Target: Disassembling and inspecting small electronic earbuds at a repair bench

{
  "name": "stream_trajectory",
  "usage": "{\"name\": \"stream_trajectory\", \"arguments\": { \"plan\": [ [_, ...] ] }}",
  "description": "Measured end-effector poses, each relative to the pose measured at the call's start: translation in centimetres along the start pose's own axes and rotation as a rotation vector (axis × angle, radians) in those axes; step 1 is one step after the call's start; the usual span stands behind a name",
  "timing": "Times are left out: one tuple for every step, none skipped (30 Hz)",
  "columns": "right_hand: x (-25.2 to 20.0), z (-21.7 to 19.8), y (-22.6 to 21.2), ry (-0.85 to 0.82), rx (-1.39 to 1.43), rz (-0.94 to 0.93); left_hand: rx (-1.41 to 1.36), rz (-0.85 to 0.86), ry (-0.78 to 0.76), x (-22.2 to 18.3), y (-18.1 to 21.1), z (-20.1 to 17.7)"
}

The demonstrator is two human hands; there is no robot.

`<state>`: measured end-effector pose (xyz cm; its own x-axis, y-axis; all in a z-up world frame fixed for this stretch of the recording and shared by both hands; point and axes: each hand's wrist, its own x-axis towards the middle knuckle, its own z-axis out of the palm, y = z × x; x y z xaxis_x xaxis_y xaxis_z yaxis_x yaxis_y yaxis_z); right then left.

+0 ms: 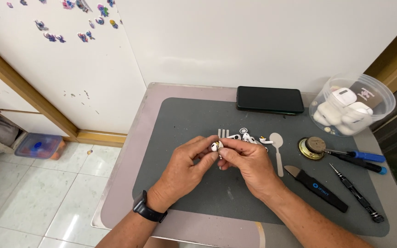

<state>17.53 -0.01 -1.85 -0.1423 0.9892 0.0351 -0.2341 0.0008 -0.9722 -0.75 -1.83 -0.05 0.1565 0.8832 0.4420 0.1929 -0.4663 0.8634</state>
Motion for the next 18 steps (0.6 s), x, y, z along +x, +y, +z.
{"name": "stream_trajectory", "arguments": {
  "plan": [
    [-0.1, 0.0, -0.2, -0.001, -0.002, -0.010, -0.026, -0.009, -0.013, 0.1, 0.0, -0.1],
    [-0.2, 0.1, -0.3, -0.002, -0.004, -0.018, -0.051, -0.022, -0.026, 0.0, 0.1, -0.1],
    [-0.3, 0.0, -0.2, 0.000, -0.004, -0.017, -0.053, -0.023, -0.028, 0.0, 0.1, 0.0],
    [-0.3, -0.1, 0.0, 0.004, -0.002, -0.028, -0.079, -0.045, -0.028, 0.0, 0.2, 0.0],
    [-0.3, -0.1, 0.0, 0.008, -0.001, -0.039, -0.105, -0.067, -0.028, 0.0, 0.3, 0.1],
    [-0.3, -0.2, 0.0, 0.009, -0.002, -0.045, -0.105, -0.060, -0.029, 0.0, 0.3, 0.2],
    [-0.3, -0.2, -0.1, 0.002, -0.014, -0.052, -0.146, -0.096, 0.000, 0.0, 0.2, 0.4],
    [-0.5, -0.1, 0.0, -0.006, -0.024, -0.053, -0.186, -0.138, 0.031, -0.2, 0.0, 0.4],
    [-0.5, -0.1, -0.2, -0.007, -0.024, -0.054, -0.185, -0.137, 0.032, 0.0, 0.3, 0.4],
    [-0.6, 0.0, -0.3, -0.012, -0.035, -0.064, -0.150, -0.133, 0.035, -0.1, 0.6, 0.4],
    [-0.6, 0.1, -0.3, -0.017, -0.047, -0.074, -0.115, -0.130, 0.038, -0.1, 0.8, 0.4],
    [-0.5, 0.0, -0.2, -0.020, -0.047, -0.074, -0.114, -0.130, 0.041, 0.0, 1.0, 0.3],
    [-0.5, -0.1, 0.0, -0.022, -0.046, -0.066, -0.106, -0.128, 0.036, 0.0, 1.1, 0.1],
    [-0.4, -0.2, 0.2, -0.021, -0.045, -0.060, -0.099, -0.125, 0.028, 0.1, 1.2, 0.0],
    [-0.3, -0.1, 0.1, -0.022, -0.044, -0.060, -0.098, -0.124, 0.028, 0.3, 1.4, -0.1],
    [-0.4, -0.2, 0.1, -0.021, -0.038, -0.060, -0.084, -0.129, 0.018, 0.3, 1.5, -0.1],
    [-0.4, -0.2, 0.1, -0.019, -0.032, -0.059, -0.070, -0.134, 0.008, 0.4, 1.5, -0.1],
    [-0.5, -0.2, 0.2, -0.013, -0.031, -0.056, -0.072, -0.137, 0.002, 0.3, 1.4, 0.0]
  ]
}}
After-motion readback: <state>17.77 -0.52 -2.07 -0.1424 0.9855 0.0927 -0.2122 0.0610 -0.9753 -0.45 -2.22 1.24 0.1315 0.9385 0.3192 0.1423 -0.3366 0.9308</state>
